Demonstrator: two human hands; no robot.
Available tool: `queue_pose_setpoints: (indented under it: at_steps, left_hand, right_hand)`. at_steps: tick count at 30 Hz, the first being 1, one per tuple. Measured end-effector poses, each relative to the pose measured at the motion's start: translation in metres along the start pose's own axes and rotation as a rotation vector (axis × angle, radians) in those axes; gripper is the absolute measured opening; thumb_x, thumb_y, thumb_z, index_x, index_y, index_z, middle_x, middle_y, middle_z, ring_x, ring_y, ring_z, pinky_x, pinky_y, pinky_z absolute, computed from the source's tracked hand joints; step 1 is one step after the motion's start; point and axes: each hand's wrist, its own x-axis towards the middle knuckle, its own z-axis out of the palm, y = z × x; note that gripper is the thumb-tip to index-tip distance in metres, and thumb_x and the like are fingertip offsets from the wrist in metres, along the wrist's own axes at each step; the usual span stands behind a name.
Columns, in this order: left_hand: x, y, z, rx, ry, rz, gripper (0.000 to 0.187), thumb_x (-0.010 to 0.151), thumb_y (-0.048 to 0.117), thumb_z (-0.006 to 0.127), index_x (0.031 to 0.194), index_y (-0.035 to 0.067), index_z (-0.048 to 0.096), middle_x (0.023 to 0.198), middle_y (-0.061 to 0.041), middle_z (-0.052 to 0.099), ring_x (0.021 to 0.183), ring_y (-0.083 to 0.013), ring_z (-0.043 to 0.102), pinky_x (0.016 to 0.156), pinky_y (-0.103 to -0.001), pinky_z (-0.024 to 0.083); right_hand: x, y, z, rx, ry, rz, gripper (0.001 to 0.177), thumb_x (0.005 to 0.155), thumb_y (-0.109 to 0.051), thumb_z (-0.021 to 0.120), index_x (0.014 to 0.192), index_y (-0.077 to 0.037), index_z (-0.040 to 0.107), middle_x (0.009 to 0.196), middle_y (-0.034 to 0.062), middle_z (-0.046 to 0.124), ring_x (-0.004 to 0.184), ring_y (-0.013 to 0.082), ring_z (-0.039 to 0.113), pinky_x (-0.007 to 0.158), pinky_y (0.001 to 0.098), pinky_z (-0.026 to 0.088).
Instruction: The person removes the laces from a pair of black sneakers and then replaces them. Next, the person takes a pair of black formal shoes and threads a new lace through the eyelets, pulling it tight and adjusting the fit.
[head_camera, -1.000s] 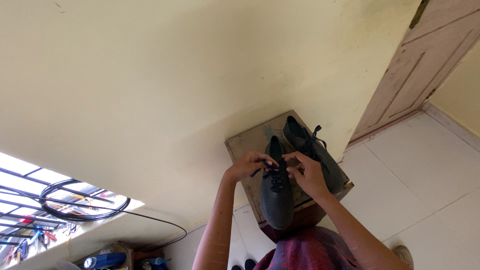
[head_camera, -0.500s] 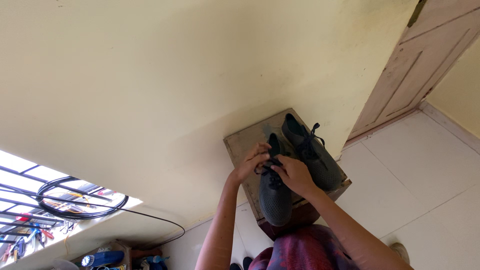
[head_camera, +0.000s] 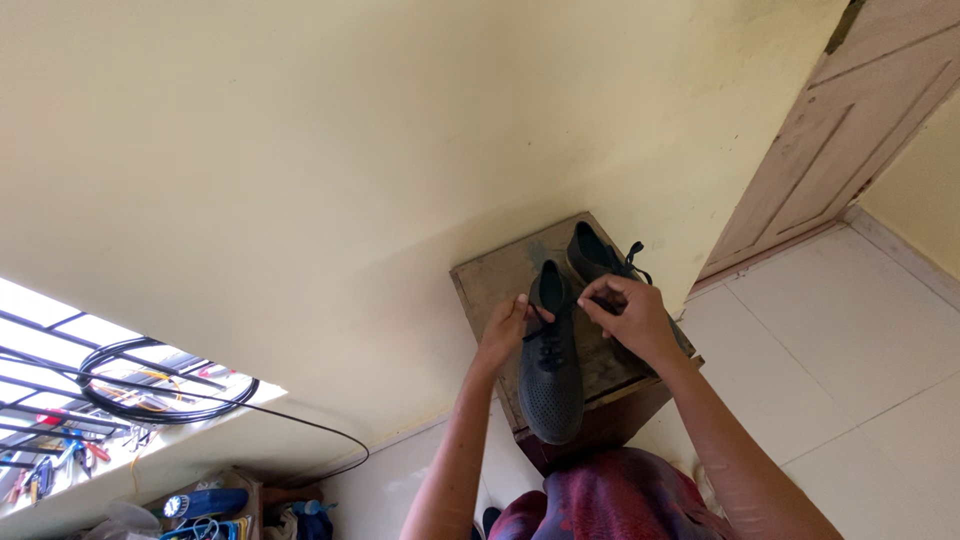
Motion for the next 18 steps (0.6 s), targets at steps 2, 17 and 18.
queue_pose_setpoints:
  at_steps: [2,17,18]
  left_hand:
    - [0.005,-0.008,0.008,-0.073,0.065,-0.108,0.045,0.115,0.038,0.037,0.096,0.002,0.055,0.089,-0.010,0.074,0.076,-0.0181,0.055,0.076,-0.035,0.047]
    - [0.016,-0.049,0.013,-0.298,0.166,-0.178,0.024,0.109,0.021,0.046,0.105,0.002,0.060,0.084,-0.006,0.061,0.072,-0.0138,0.061,0.061,-0.029,0.048]
    - [0.016,-0.046,0.012,-0.312,0.152,-0.138,0.023,0.108,0.020,0.046,0.105,0.002,0.061,0.082,-0.007,0.062,0.069,-0.0134,0.060,0.059,-0.028,0.047]
  right_hand:
    - [0.005,-0.008,-0.006,-0.077,-0.004,-0.006,0.015,0.088,-0.017,0.078,0.094,-0.003,0.076,0.074,0.0033,0.074,0.056,0.0070,0.064,0.047,0.0263,0.050]
    - [0.027,-0.027,0.026,-0.102,-0.110,-0.304,0.017,0.087,-0.014,0.079,0.093,-0.001,0.070,0.085,0.0085,0.076,0.076,0.0165,0.075,0.069,0.0312,0.059]
    - [0.025,-0.020,0.027,-0.108,-0.115,-0.260,0.016,0.087,-0.013,0.080,0.093,-0.001,0.070,0.083,0.0085,0.076,0.074,0.0160,0.074,0.067,0.0311,0.058]
